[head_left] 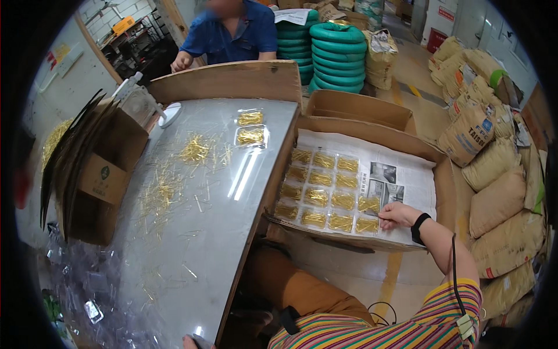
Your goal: Packing small gold-colored pins into plastic bags at a workstation.
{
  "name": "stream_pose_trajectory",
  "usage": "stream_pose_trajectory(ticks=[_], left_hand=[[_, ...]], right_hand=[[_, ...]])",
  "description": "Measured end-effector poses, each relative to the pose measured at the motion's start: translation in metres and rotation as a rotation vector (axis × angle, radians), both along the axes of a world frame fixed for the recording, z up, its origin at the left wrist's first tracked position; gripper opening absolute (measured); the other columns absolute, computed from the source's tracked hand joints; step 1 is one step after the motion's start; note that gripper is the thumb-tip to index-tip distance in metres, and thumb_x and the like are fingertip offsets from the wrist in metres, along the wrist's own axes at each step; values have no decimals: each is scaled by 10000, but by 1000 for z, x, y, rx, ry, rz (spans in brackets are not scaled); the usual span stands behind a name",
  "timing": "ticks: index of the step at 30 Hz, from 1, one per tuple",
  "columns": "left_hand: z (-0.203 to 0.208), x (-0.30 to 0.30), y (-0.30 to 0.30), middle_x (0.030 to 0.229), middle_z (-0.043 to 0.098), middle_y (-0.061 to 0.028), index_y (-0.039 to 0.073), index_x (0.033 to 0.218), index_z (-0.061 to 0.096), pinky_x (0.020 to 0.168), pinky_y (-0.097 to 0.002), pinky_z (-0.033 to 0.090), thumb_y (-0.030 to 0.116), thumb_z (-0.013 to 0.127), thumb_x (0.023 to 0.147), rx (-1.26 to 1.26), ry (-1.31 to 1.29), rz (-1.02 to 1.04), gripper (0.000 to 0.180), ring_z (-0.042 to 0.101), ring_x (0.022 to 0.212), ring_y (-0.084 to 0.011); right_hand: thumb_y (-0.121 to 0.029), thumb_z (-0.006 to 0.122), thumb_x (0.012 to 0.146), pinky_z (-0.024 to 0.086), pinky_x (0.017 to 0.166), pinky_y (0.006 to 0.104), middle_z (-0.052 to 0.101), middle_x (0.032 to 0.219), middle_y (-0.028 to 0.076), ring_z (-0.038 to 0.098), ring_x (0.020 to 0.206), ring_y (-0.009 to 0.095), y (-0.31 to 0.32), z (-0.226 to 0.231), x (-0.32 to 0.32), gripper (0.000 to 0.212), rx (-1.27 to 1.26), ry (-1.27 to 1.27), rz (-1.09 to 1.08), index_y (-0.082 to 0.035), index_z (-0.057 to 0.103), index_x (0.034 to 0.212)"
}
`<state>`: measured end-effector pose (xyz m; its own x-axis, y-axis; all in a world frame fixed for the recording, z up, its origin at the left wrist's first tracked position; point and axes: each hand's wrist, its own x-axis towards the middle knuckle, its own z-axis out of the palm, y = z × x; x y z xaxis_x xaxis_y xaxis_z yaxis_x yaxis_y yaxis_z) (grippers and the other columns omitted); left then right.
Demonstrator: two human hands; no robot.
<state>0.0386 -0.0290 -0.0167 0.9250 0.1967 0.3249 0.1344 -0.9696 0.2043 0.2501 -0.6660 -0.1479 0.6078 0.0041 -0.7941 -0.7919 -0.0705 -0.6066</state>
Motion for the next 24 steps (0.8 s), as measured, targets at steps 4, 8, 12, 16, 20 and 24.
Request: stream_pose_trajectory(ticks=[4, 8, 12, 16, 20, 24], left_hand=[[-2, -2, 3, 1395, 531, -276, -49, 1397, 499, 1131, -480, 362, 285, 665, 930, 14, 14, 8, 598, 483, 1311, -444], [2, -1, 3, 1383, 535, -283, -52, 1395, 496, 1123, -478, 376, 264, 687, 910, 20, -8, -9, 609, 488, 1305, -449], [-1, 1, 5, 1369, 543, -287, -54, 1381, 505, 1114, -480, 387, 243, 710, 887, -2, -47, -23, 612, 505, 1284, -456], [5, 5, 0, 1354, 552, -290, -60, 1368, 512, 1104, -490, 395, 224, 723, 868, -24, -54, -22, 612, 518, 1266, -461], [4, 3, 2, 1344, 559, -286, -59, 1368, 513, 1098, -512, 399, 231, 720, 861, -9, -78, -42, 620, 515, 1258, -477], [-1, -1, 6, 1342, 563, -278, -45, 1375, 513, 1091, -518, 408, 262, 737, 833, -2, -82, -41, 662, 517, 1257, -480]], right_hand=[[-345, 671, 966, 460, 493, 231, 704, 760, 75, 604, 583, 95, -2, 28, 8, 347, -209, 9, 257, -25, 667, 833], [-296, 698, 934, 397, 466, 252, 639, 686, 15, 520, 533, 87, 19, 74, 48, 294, -394, -268, 210, -39, 663, 794], [-201, 663, 952, 401, 478, 221, 628, 738, 4, 522, 579, 63, 85, 120, 130, 182, -18, -561, 90, -35, 657, 877], [-153, 634, 973, 425, 476, 211, 652, 769, 21, 525, 568, 60, 150, 158, 223, 159, 68, -663, 87, -4, 678, 946], [-123, 682, 943, 404, 432, 220, 679, 756, 58, 522, 528, 72, 191, 155, 291, 159, -39, -600, 56, 22, 692, 879], [-123, 717, 924, 375, 411, 218, 653, 676, 54, 485, 491, 69, 212, 148, 325, 191, -132, -501, 86, 17, 700, 794]])
